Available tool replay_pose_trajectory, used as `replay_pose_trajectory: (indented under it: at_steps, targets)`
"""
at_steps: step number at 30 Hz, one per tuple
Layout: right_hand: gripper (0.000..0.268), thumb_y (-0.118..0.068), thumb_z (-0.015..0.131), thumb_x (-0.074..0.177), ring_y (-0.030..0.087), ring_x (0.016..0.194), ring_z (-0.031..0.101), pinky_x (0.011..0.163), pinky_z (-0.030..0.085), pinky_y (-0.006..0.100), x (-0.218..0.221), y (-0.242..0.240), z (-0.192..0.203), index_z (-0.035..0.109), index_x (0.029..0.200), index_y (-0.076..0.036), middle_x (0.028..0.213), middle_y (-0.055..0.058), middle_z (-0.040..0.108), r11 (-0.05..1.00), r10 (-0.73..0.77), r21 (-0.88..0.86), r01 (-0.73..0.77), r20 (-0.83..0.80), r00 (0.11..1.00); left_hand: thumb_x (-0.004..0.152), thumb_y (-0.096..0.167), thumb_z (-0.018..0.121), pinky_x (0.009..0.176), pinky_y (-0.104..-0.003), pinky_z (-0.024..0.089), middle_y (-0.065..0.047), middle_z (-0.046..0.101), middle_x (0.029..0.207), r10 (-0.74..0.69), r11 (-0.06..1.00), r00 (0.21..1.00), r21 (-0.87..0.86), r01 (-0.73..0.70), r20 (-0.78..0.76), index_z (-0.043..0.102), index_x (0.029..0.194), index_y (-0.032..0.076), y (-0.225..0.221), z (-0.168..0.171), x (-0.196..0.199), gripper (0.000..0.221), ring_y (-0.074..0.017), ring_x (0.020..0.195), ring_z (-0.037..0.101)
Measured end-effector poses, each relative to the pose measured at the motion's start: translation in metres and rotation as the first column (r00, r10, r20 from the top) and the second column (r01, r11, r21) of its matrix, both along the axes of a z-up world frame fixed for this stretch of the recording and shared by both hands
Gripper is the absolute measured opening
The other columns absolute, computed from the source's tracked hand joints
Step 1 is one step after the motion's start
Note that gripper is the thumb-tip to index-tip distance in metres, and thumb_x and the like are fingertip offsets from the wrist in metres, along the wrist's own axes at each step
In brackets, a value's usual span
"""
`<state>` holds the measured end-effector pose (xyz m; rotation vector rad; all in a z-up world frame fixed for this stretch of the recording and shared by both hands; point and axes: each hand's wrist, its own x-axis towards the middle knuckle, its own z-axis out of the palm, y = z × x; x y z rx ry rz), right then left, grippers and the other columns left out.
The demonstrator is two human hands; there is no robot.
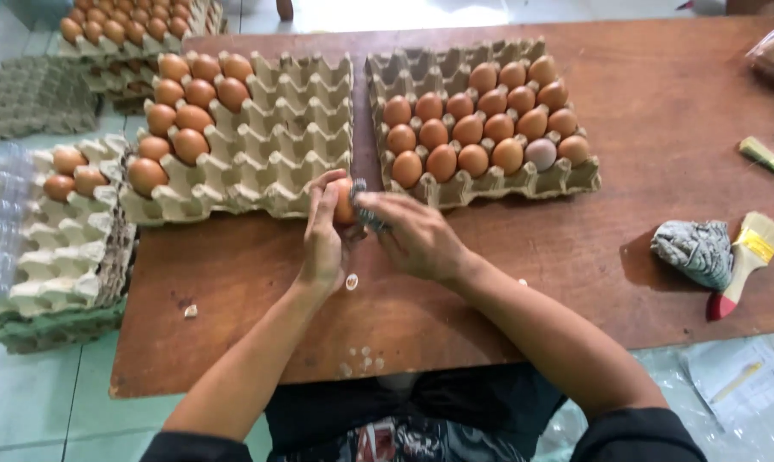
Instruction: Cleaning individual eggs by wiping them with a cloth before they are packed into trays.
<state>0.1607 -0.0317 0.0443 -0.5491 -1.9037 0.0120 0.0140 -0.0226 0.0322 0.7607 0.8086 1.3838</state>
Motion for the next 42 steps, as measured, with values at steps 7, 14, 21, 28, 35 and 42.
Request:
replay_pose_trajectory:
  at_steps: [7, 14, 21, 28, 35, 42]
  targets:
    - [0.042, -0.01, 0.066, 0.096, 0.033, 0.108, 0.073, 0.088, 0.061, 0.044, 0.01, 0.005, -0.009, 0.063, 0.137, -0.002, 0.123, 0.013, 0.073, 0.99, -0.092, -0.116, 0.085, -0.062, 0.994, 0.099, 0.039, 0.059, 0.054, -0.026, 0.051, -0.007, 0.059, 0.086, -0.009, 0.999, 0.998, 0.049, 0.007, 0.055, 0.047, 0.127, 0.02, -0.003, -0.02, 0.017, 0.036, -0.0168, 0.062, 0.06]
    - [0.032, -0.013, 0.062, 0.097, 0.037, 0.101, 0.074, 0.084, 0.062, 0.045, -0.004, 0.008, -0.015, 0.069, 0.124, 0.002, 0.115, 0.018, 0.075, 0.999, -0.031, -0.03, 0.029, -0.035, 0.999, 0.102, 0.037, 0.053, 0.057, -0.019, 0.048, -0.002, 0.053, 0.1, 0.149, 0.983, 0.988, 0.109, -0.151, 0.025, 0.041, 0.131, 0.02, -0.003, -0.015, 0.009, 0.035, -0.0087, 0.073, 0.054]
    - [0.037, -0.015, 0.066, 0.097, 0.03, 0.113, 0.072, 0.092, 0.059, 0.041, 0.011, 0.004, -0.009, 0.066, 0.134, -0.012, 0.126, 0.008, 0.073, 0.965, -0.174, -0.202, 0.166, -0.02, 0.985, 0.102, 0.029, 0.052, 0.054, -0.023, 0.044, -0.005, 0.056, 0.088, 0.03, 0.992, 0.998, 0.119, -0.037, 0.061, 0.043, 0.128, 0.018, 0.0, -0.026, 0.022, 0.03, -0.0134, 0.062, 0.055]
    - [0.033, -0.004, 0.056, 0.098, 0.034, 0.098, 0.075, 0.082, 0.063, 0.042, -0.01, -0.01, 0.001, 0.065, 0.129, 0.0, 0.117, 0.016, 0.074, 1.0, -0.026, -0.002, 0.026, 0.073, 0.997, 0.102, 0.028, 0.048, 0.077, -0.023, 0.047, -0.016, 0.061, 0.108, 0.113, 0.96, 0.993, 0.256, -0.114, 0.017, 0.037, 0.134, 0.015, 0.016, -0.037, -0.001, 0.036, -0.0168, 0.093, 0.059]
    - [0.039, -0.006, 0.061, 0.094, 0.032, 0.106, 0.073, 0.088, 0.061, 0.043, 0.011, 0.006, -0.001, 0.064, 0.133, -0.001, 0.117, 0.012, 0.074, 0.989, -0.138, -0.06, 0.138, 0.006, 0.99, 0.103, 0.048, 0.043, 0.052, -0.023, 0.046, -0.012, 0.06, 0.098, -0.075, 0.993, 0.997, 0.092, 0.072, 0.031, 0.041, 0.129, 0.022, 0.008, -0.045, 0.016, 0.037, -0.0194, 0.066, 0.06]
    - [0.03, 0.003, 0.055, 0.094, 0.033, 0.102, 0.074, 0.09, 0.061, 0.041, -0.009, -0.011, 0.01, 0.071, 0.119, 0.001, 0.109, 0.016, 0.077, 0.986, -0.046, 0.169, 0.007, 0.225, 0.973, 0.103, 0.047, 0.047, 0.067, -0.018, 0.051, -0.008, 0.064, 0.102, 0.128, 0.976, 0.989, 0.167, -0.14, 0.079, 0.049, 0.129, 0.021, 0.033, -0.061, -0.008, 0.037, -0.0128, 0.083, 0.066]
